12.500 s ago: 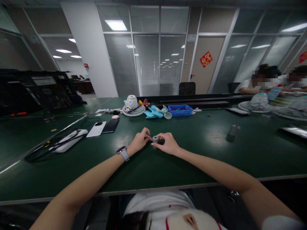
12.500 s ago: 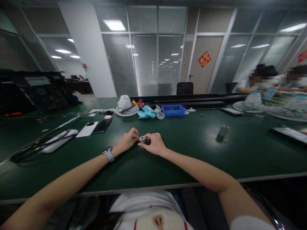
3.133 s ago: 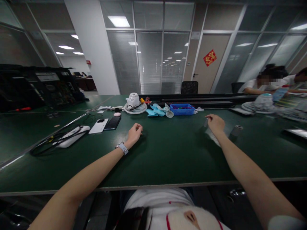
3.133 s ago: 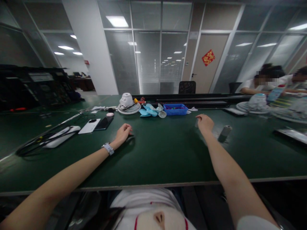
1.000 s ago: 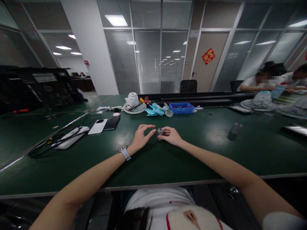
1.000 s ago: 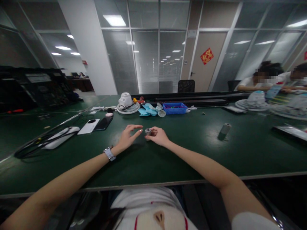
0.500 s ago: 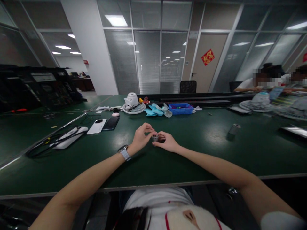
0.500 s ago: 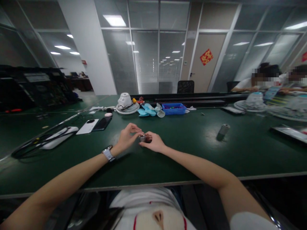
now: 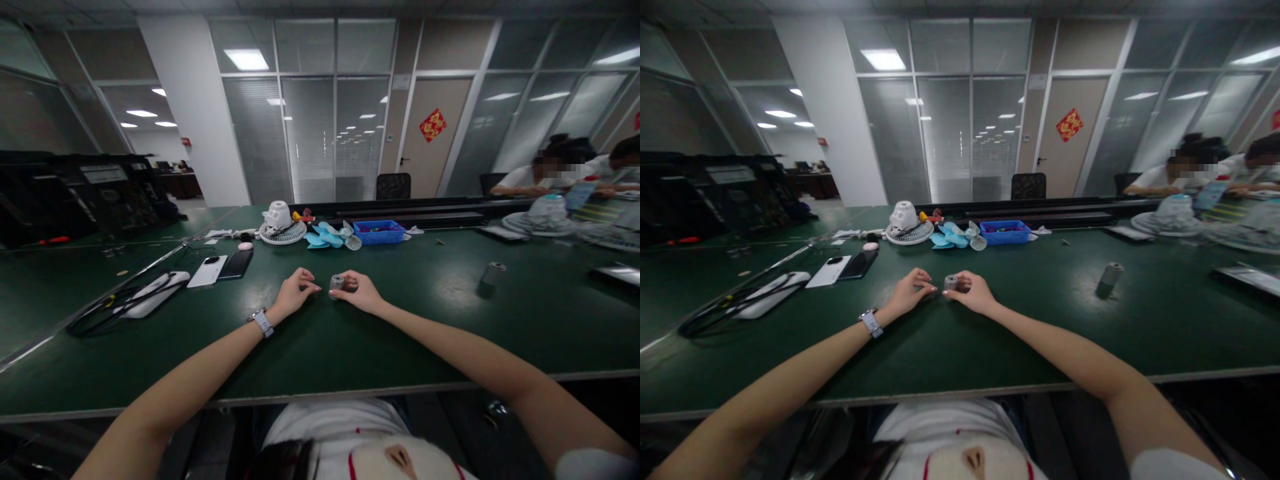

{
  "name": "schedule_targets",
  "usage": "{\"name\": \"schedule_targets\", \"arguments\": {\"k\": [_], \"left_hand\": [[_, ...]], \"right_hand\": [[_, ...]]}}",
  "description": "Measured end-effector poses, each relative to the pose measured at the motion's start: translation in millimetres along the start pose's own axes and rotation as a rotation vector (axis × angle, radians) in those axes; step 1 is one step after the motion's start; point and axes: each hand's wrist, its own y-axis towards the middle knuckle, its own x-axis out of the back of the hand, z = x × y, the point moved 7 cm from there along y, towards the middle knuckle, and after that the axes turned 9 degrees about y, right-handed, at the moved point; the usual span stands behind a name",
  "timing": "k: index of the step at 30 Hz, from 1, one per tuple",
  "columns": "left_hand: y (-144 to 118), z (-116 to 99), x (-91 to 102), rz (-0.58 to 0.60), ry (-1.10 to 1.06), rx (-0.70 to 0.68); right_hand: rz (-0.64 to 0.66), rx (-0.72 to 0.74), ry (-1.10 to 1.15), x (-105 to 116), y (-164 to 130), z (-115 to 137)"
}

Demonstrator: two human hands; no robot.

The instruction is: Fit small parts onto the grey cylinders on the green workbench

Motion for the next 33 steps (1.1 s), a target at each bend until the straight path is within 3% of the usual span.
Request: {"name": "schedule_targets", "arguments": {"k": [2, 4, 8, 10, 14, 18, 21, 23, 26, 29, 31, 33], "left_hand": [[1, 4, 2.7, -0.038, -0.015, 0.021], [3, 11, 5.5, -0.067, -0.019, 0.08], [5, 25, 14.8, -0.169, 0.004, 0.235], [5, 28, 18.3, -0.211, 0.009, 0.278], [6, 30, 19.0, -0.224, 0.016, 0.291], [6, 33, 17.8, -0.237, 0.0, 0.281], [6, 37, 18.8, -0.275, -0.009, 0.292], [6, 40, 19.9, -0.303, -0.012, 0.307], [6, 43, 19.7, -0.319, -0.02, 0.324], [6, 44, 18.9, -0.325, -0.033, 0.304], [6, 43, 18.5, -0.334, -0.044, 0.281], [7, 44, 17.7, -0.34, -0.049, 0.264]], "right_hand": [[-0.144, 0.027, -0.013, 41, 14, -3], [-0.328, 0.048, -0.097, 95, 24, -8], [-0.729, -0.018, -0.537, 212, 17, -18], [-0.878, -0.104, -0.709, 258, 4, -27], [-0.981, -0.23, -0.802, 308, -17, -48], [-0.993, -0.374, -0.775, 317, -26, -57], [-1.043, -0.238, -0.888, 290, -21, -29], [-0.912, -0.015, -0.968, 244, -6, -2], [-0.388, 0.231, -0.87, 133, 15, 21], [0.257, 0.341, -0.696, 9, 2, 24], [0.533, 0.337, -0.624, -45, -17, 21], [0.64, 0.293, -0.605, -70, -27, 15]]}}
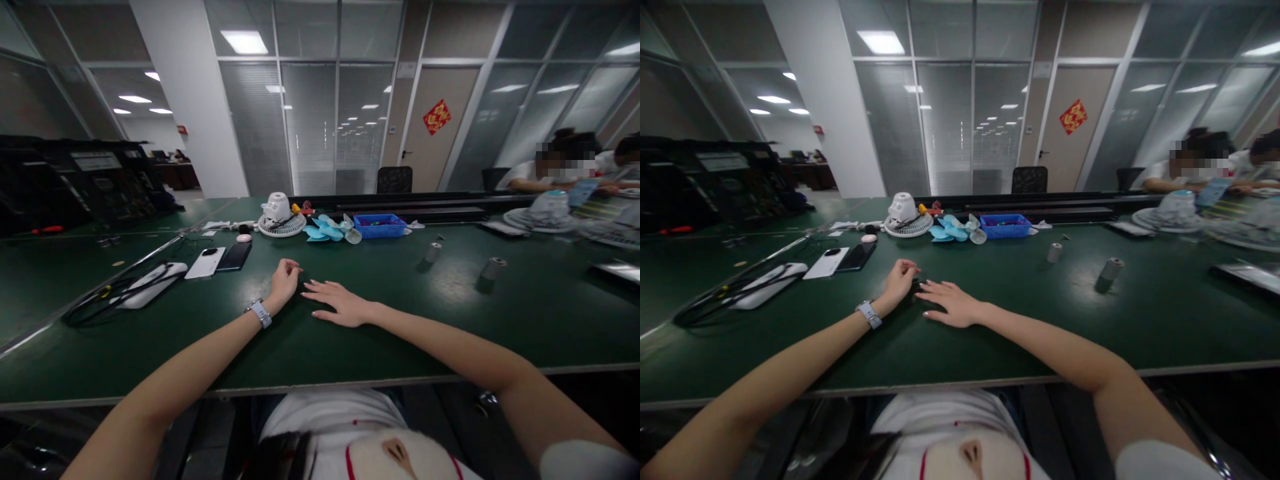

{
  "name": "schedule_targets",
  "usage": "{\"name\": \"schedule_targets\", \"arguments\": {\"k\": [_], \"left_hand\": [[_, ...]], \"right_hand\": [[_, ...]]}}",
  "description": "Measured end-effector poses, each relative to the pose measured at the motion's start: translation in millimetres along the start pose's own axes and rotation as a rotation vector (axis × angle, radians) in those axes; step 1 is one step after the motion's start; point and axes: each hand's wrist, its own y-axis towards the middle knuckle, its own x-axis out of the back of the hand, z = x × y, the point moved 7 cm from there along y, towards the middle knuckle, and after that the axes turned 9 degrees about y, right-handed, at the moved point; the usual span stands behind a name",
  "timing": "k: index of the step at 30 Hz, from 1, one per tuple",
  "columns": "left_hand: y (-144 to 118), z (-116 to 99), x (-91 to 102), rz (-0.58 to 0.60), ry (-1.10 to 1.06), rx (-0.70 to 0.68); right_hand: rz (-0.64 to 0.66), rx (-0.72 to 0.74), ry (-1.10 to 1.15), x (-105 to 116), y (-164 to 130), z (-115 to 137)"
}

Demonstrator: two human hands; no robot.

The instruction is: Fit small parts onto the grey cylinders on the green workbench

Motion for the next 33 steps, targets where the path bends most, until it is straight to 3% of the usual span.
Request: {"name": "schedule_targets", "arguments": {"k": [2, 6, 12, 15, 19, 22, 24, 28, 33], "left_hand": [[1, 2, -1.6, -0.002, -0.002, -0.002], [4, 7, -6.0, 0.005, -0.033, 0.007], [4, 8, -5.3, 0.014, -0.05, 0.007], [3, 4, -3.5, 0.025, -0.032, 0.007], [2, 2, -4.6, 0.042, -0.033, -0.006], [3, 4, -7.0, 0.05, -0.042, -0.017], [3, 6, -7.7, 0.047, -0.037, -0.015], [3, 7, -8.4, 0.056, -0.031, -0.012], [3, 5, -8.3, 0.058, -0.031, -0.024]], "right_hand": [[0.023, -0.035, -0.006, -6, 1, -3], [-0.008, -0.006, -0.045, 5, -2, -14], [-0.221, -0.007, -0.073, 24, -6, -19], [-0.317, -0.033, -0.222, 48, -16, -25], [-0.635, -0.183, -0.496, 124, -60, -58], [-0.888, -0.421, -0.66, 183, -117, -97], [-0.986, -0.591, -0.72, 210, -155, -123], [-1.062, -0.824, -0.702, 231, -208, -158], [-1.087, -0.927, -0.582, 232, -223, -179]]}}
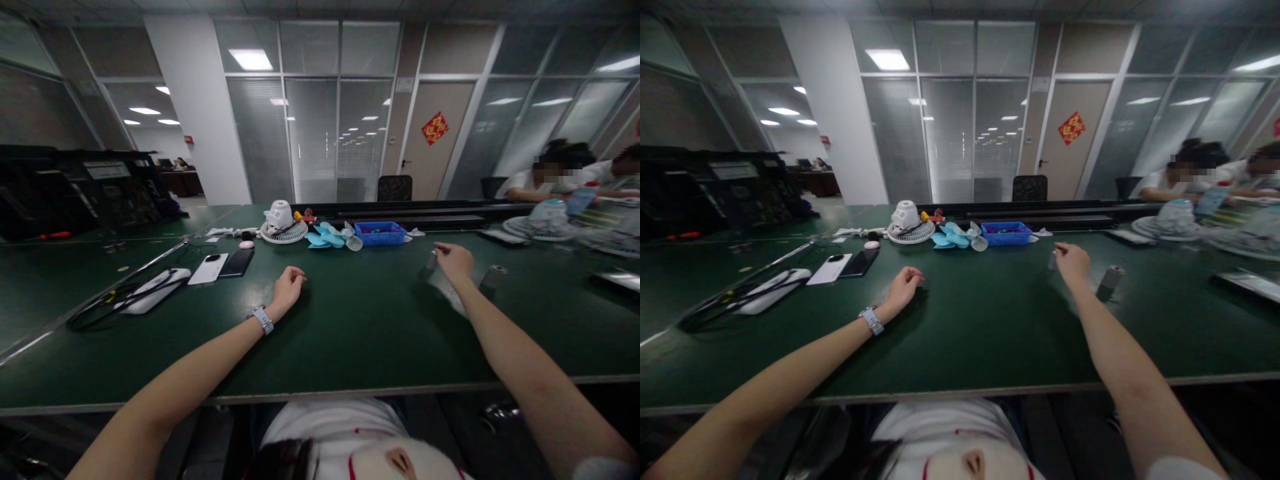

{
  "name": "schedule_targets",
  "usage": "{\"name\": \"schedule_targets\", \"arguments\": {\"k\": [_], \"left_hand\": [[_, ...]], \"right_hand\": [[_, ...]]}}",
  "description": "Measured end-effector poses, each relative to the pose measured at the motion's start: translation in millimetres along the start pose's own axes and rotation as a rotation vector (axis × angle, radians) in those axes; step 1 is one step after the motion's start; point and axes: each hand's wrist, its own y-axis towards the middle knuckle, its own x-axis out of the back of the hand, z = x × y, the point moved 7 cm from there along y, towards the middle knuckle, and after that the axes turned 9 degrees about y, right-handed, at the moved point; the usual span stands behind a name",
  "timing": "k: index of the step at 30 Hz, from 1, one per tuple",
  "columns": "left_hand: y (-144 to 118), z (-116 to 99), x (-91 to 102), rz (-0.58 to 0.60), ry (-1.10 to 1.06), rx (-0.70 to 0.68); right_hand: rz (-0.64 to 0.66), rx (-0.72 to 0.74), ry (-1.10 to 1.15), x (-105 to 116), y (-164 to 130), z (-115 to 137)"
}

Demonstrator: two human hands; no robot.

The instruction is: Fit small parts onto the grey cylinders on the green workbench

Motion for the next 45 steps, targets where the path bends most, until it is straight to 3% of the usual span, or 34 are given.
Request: {"name": "schedule_targets", "arguments": {"k": [12, 19, 29, 34, 39, 45], "left_hand": [[2, 3, -1.4, 0.019, 0.03, -0.013], [0, 0, -0.9, 0.023, 0.021, -0.017], [-7, -13, 2.0, 0.031, 0.029, -0.007], [-7, -15, 1.5, 0.025, 0.033, -0.015], [-6, -11, 0.7, 0.034, 0.01, -0.007], [-6, -11, 0.2, 0.044, 0.023, -0.008]], "right_hand": [[0.018, -0.076, -0.008, -5, 0, -2], [0.028, 0.019, -0.017, -2, -5, 3], [0.025, 0.031, -0.022, -7, -7, -2], [0.025, -0.082, 0.029, -13, -7, -15], [0.15, -0.296, 0.032, -28, -11, -34], [0.142, -0.328, 0.019, -33, -15, -35]]}}
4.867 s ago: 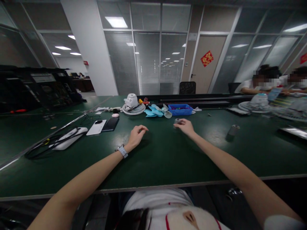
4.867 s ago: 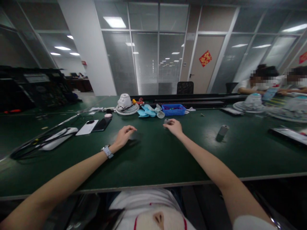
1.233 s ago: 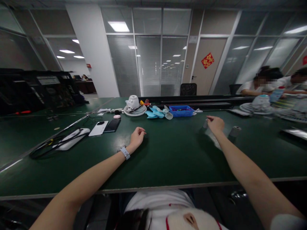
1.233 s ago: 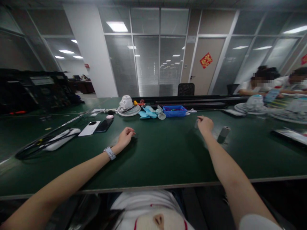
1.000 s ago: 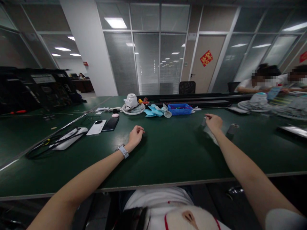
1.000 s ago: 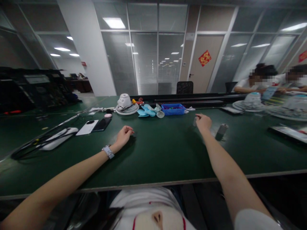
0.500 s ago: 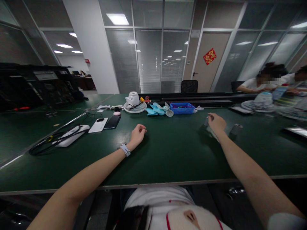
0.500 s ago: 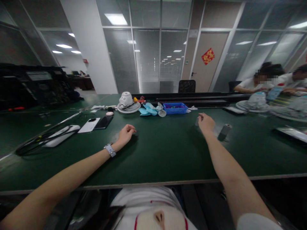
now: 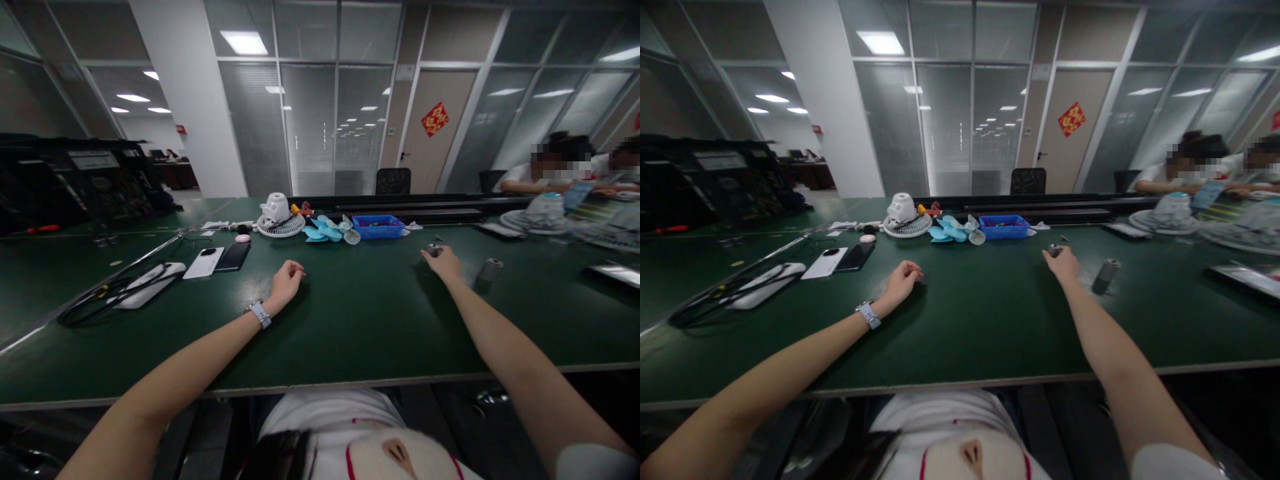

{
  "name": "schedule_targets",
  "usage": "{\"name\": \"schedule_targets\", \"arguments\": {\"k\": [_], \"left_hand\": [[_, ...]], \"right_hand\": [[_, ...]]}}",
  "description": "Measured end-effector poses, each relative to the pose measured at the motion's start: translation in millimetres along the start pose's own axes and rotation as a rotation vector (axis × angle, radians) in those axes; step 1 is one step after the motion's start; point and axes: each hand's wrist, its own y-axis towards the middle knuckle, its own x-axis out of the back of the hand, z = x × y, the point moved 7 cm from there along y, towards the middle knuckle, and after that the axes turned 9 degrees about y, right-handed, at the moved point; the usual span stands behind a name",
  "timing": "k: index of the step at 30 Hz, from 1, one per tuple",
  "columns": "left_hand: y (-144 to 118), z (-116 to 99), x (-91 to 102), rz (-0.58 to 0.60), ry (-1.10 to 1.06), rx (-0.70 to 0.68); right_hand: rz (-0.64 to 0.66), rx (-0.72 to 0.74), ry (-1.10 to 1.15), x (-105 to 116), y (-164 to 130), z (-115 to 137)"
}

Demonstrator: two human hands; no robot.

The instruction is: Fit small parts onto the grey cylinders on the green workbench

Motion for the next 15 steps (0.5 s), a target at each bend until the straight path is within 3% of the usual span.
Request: {"name": "schedule_targets", "arguments": {"k": [9, 12, 15], "left_hand": [[1, 2, -1.2, 0.005, -0.001, -0.023], [1, 1, -1.6, 0.0, 0.008, -0.033], [0, -3, 1.9, -0.028, 0.035, -0.025]], "right_hand": [[-0.031, 0.025, -0.095, 7, -10, 14], [-0.023, 0.161, -0.072, 0, -30, 49], [0.063, 0.372, 0.11, -20, -74, 103]]}}
